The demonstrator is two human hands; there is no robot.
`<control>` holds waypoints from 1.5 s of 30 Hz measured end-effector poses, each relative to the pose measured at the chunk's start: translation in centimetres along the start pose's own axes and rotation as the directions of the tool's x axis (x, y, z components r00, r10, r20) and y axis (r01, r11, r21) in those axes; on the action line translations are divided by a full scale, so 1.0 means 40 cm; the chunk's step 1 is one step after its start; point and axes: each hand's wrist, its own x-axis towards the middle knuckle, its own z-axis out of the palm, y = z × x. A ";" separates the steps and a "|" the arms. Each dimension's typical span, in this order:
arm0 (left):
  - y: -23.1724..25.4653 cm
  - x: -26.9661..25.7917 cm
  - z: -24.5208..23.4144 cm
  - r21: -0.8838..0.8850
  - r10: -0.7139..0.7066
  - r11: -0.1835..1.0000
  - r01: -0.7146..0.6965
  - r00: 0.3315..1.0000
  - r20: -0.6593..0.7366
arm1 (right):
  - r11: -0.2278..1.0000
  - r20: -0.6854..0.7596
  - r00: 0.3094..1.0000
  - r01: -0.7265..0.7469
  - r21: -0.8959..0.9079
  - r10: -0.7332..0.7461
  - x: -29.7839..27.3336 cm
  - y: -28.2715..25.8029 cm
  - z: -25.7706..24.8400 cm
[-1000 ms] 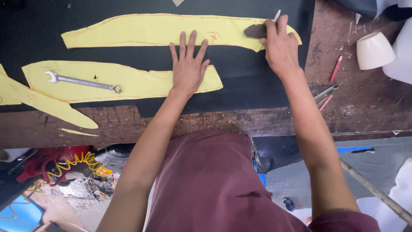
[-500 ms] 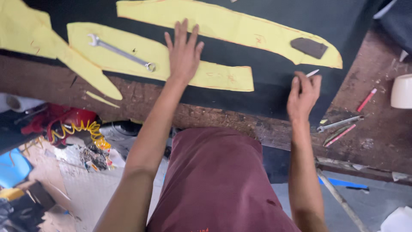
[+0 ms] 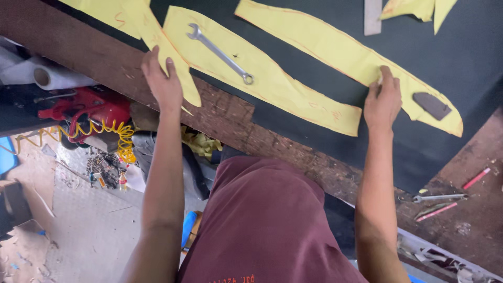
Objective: The person arranges yellow upholstery foam pieces on a black surface, uses a wrench to weight the material, and cuts a black vinyl sheet using shears.
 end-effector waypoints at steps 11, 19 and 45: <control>-0.323 0.624 -0.061 0.092 0.236 0.968 -0.234 0.972 -0.008 | 0.948 0.294 0.950 -0.183 0.260 0.103 -0.009 -0.714 0.325; -0.244 0.914 0.052 0.301 -0.174 0.943 0.143 0.981 0.080 | 0.960 0.277 0.921 0.247 0.132 -0.275 0.117 -1.271 0.543; -0.208 0.796 0.081 0.217 0.000 0.970 -0.107 0.897 0.443 | 0.988 0.283 0.958 -0.085 0.127 0.046 0.219 -1.253 0.810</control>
